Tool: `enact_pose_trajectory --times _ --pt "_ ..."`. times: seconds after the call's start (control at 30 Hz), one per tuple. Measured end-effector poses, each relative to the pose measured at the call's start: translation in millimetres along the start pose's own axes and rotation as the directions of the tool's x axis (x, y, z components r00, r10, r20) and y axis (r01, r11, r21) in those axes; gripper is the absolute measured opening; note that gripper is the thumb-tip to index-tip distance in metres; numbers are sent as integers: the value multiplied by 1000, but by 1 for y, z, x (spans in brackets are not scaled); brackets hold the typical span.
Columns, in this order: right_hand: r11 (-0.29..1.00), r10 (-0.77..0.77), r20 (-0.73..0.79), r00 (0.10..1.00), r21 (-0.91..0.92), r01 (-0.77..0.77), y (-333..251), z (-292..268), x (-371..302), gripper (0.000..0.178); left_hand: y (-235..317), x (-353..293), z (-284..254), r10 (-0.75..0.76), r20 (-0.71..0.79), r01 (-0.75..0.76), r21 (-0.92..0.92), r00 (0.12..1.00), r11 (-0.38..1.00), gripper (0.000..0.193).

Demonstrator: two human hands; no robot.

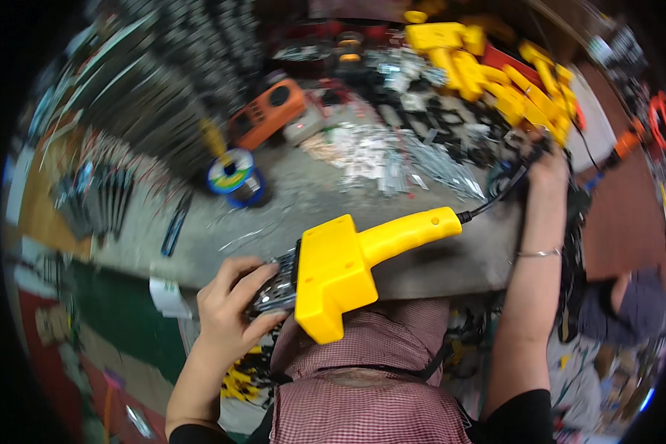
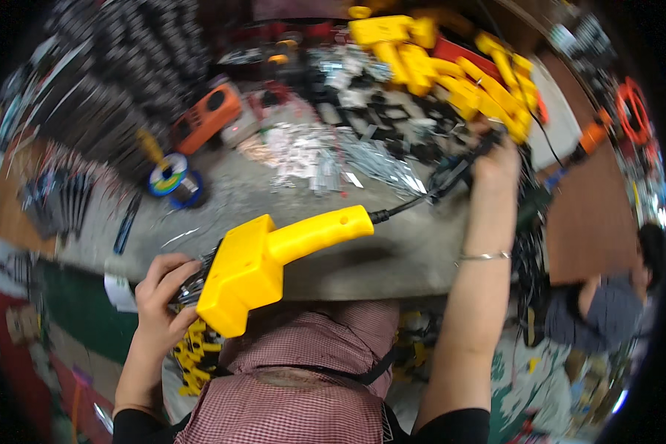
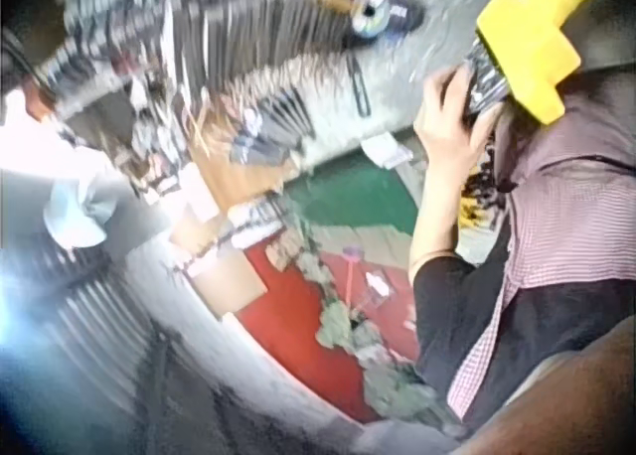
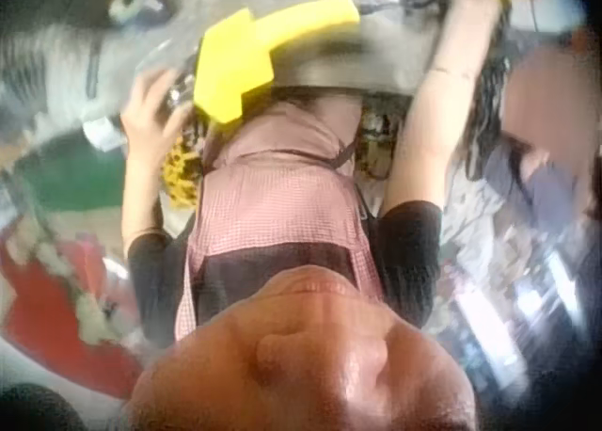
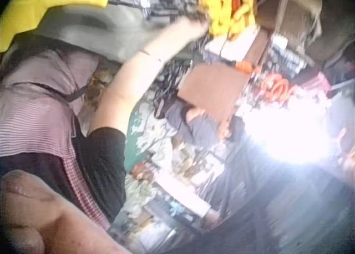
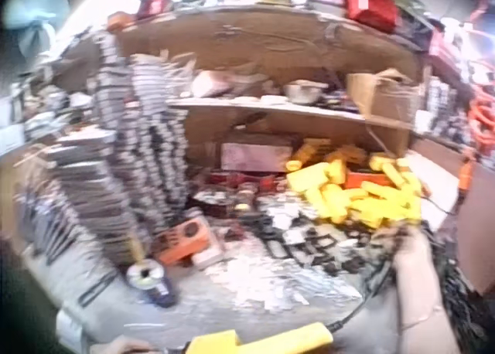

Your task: The person assembles a handheld power tool by fitting electrical switches and a metal plate assembly into the plastic housing, fastening screws using an electric screwdriver, and connecting wires.

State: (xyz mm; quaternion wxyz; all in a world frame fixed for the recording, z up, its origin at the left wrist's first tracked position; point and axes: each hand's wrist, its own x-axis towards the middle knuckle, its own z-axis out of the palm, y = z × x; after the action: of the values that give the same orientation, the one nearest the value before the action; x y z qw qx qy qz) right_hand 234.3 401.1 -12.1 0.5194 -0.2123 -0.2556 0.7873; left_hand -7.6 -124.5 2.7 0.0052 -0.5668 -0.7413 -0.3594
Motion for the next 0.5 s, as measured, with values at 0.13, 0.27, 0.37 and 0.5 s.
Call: enact_pose_trajectory --times 0.13,0.27,0.37,0.5 --pt "908 -319 66 946 -264 325 -66 -21 44 30 -5 -12 -5 0 -15 3 145 1000 989 54" --pt "518 -580 258 772 -615 595 -38 147 -60 31 -12 -17 -15 -36 -44 42 157 998 987 45" --pt "321 -297 698 652 -570 756 -33 219 -92 33 -24 -7 -17 -20 -134 51 236 991 970 31" --pt "-28 115 960 255 -254 967 139 299 -156 28 -48 -19 -32 -148 -207 190 206 967 960 29"
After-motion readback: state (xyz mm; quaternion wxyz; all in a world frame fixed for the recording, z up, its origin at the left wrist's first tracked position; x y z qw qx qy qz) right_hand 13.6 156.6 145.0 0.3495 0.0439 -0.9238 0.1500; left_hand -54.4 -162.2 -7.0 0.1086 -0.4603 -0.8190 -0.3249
